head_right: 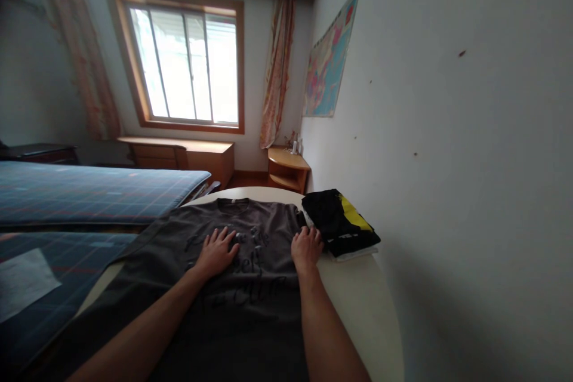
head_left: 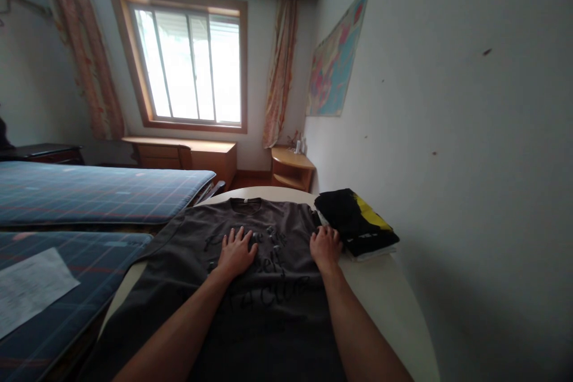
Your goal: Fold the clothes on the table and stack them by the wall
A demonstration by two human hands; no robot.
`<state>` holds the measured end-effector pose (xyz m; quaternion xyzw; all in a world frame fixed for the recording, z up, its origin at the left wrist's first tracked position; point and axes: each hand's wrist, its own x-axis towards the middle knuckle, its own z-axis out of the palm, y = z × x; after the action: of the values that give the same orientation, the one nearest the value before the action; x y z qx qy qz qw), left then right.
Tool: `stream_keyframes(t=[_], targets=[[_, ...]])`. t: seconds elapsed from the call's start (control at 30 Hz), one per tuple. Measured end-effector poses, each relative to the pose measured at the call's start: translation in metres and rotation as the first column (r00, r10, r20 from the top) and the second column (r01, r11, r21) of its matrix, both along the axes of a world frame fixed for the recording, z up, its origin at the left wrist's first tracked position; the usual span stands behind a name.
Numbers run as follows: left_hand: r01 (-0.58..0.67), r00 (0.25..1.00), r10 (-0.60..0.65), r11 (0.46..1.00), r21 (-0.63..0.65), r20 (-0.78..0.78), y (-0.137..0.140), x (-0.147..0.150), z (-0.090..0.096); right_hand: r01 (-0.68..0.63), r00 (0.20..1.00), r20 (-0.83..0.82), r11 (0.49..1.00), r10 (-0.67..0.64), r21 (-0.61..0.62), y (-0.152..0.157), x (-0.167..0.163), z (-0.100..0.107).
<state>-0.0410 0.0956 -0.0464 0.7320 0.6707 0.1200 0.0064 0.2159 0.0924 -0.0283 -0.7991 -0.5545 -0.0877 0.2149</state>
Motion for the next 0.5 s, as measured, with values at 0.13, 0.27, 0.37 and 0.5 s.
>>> stream_keyframes(t=[0.13,0.27,0.37,0.5], targets=[[0.003,1.0,-0.003,1.0,-0.003,0.006,0.001,0.0,-0.002,-0.067,0.997,-0.041,0.998,0.066,-0.017,0.001,0.001,-0.004],[0.003,1.0,-0.003,1.0,0.006,0.009,0.001,-0.001,-0.003,-0.1,0.994,-0.052,0.994,0.098,-0.051,0.005,0.004,-0.008],[0.003,1.0,-0.003,1.0,0.006,0.01,0.001,-0.001,-0.002,-0.093,0.995,-0.055,0.991,0.088,-0.095,0.008,0.005,-0.009],[0.005,1.0,-0.005,1.0,0.015,0.013,0.001,-0.001,-0.002,-0.08,0.995,-0.061,0.992,0.074,-0.102,0.01,0.006,-0.009]])
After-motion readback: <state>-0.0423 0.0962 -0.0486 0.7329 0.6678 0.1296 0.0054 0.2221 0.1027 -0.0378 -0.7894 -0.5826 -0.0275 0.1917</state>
